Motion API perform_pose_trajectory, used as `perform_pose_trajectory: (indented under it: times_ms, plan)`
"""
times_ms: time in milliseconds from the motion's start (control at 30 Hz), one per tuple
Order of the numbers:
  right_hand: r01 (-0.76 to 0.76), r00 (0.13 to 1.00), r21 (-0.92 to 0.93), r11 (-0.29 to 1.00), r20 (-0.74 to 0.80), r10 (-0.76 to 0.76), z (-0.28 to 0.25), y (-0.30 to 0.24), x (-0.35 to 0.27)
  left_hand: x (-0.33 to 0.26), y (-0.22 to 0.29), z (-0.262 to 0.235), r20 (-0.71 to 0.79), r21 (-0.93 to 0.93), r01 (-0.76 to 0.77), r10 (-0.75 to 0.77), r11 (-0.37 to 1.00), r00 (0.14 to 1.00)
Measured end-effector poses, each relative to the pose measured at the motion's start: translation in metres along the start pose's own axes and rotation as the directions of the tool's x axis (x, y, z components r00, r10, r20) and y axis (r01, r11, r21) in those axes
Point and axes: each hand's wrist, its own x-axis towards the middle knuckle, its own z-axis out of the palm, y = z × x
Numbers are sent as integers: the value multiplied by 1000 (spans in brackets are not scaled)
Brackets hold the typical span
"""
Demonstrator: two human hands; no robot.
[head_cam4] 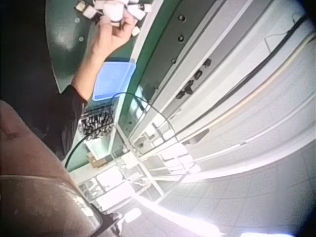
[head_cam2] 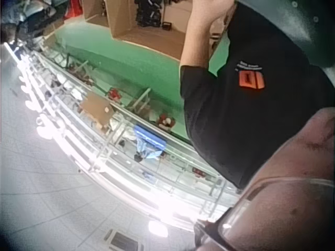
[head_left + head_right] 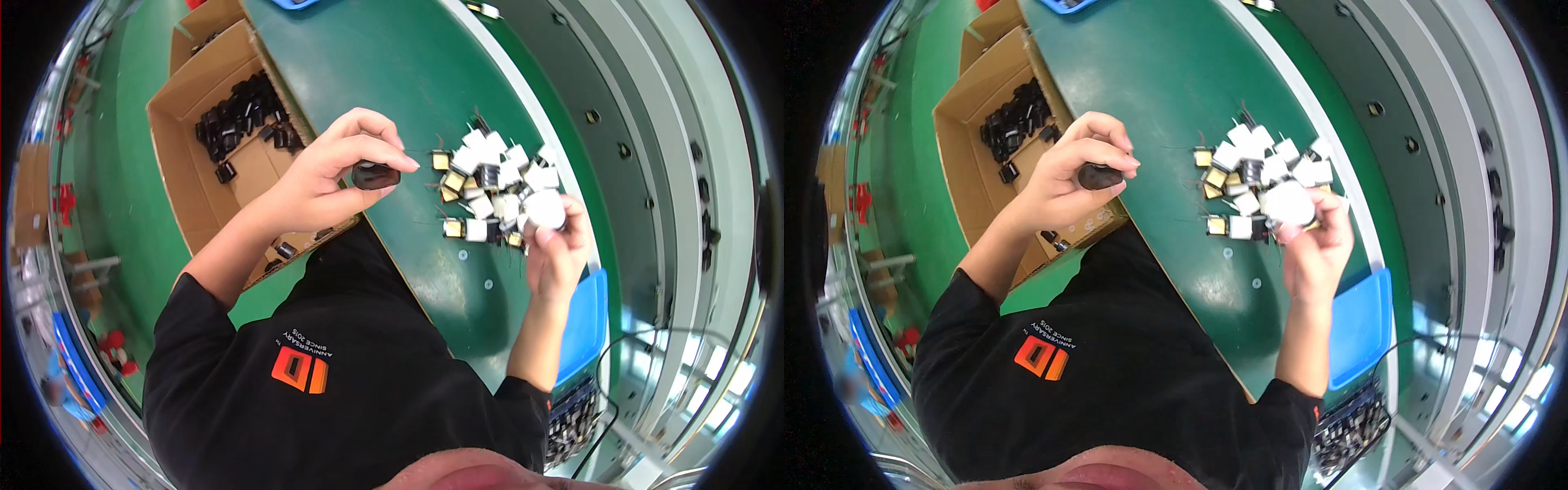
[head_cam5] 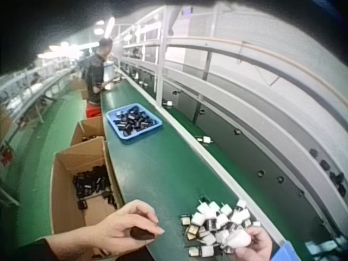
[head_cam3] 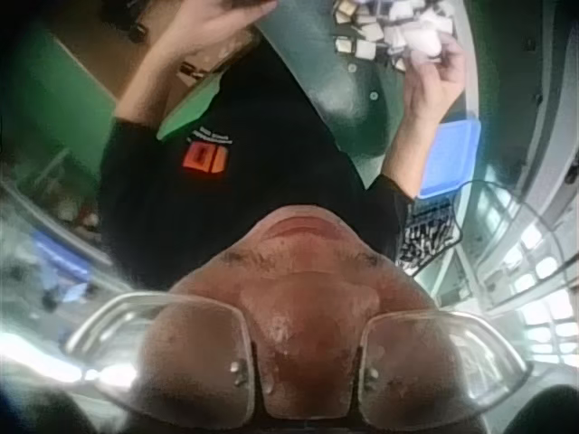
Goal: Manually assembling small plastic housings by fitting internal components into the main shell on a factory line.
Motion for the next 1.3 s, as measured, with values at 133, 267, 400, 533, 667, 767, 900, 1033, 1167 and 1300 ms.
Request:
perform_pose_trajectory:
  times_ms: [133,267,400,533,667,767,900,1033,1167,1300]
  plan:
    - [-43,993,216,976,-97,65,29,2,-60,13,7,36,146,-161,197,-174,967,974]
    - [-41,986,333,942,-137,92,43,11,-96,31,23,67,407,-117,399,-323,909,855]
    - [157,919,-140,978,-341,-197,34,15,-119,47,31,91,507,53,186,-187,981,842]
    - [211,912,-691,692,-115,-394,26,-17,-118,47,31,105,537,27,236,-213,971,816]
    - [197,913,-713,673,-116,-390,21,-23,-124,46,23,110,592,47,126,-129,991,796]
    - [193,894,-699,689,-164,-416,18,-17,-127,50,22,112,559,73,109,-132,991,819]
    - [199,888,-675,710,-182,-422,17,-12,-126,50,16,110,555,21,46,-50,999,830]
    - [143,834,-509,849,-399,-380,19,-2,-130,47,23,114,515,47,214,-207,976,831]
    - [54,913,-521,852,-319,-253,16,-6,-135,46,23,121,478,-68,297,-230,953,848]
    - [54,928,-624,780,-256,-270,17,-10,-130,50,25,130,535,35,57,-67,998,842]
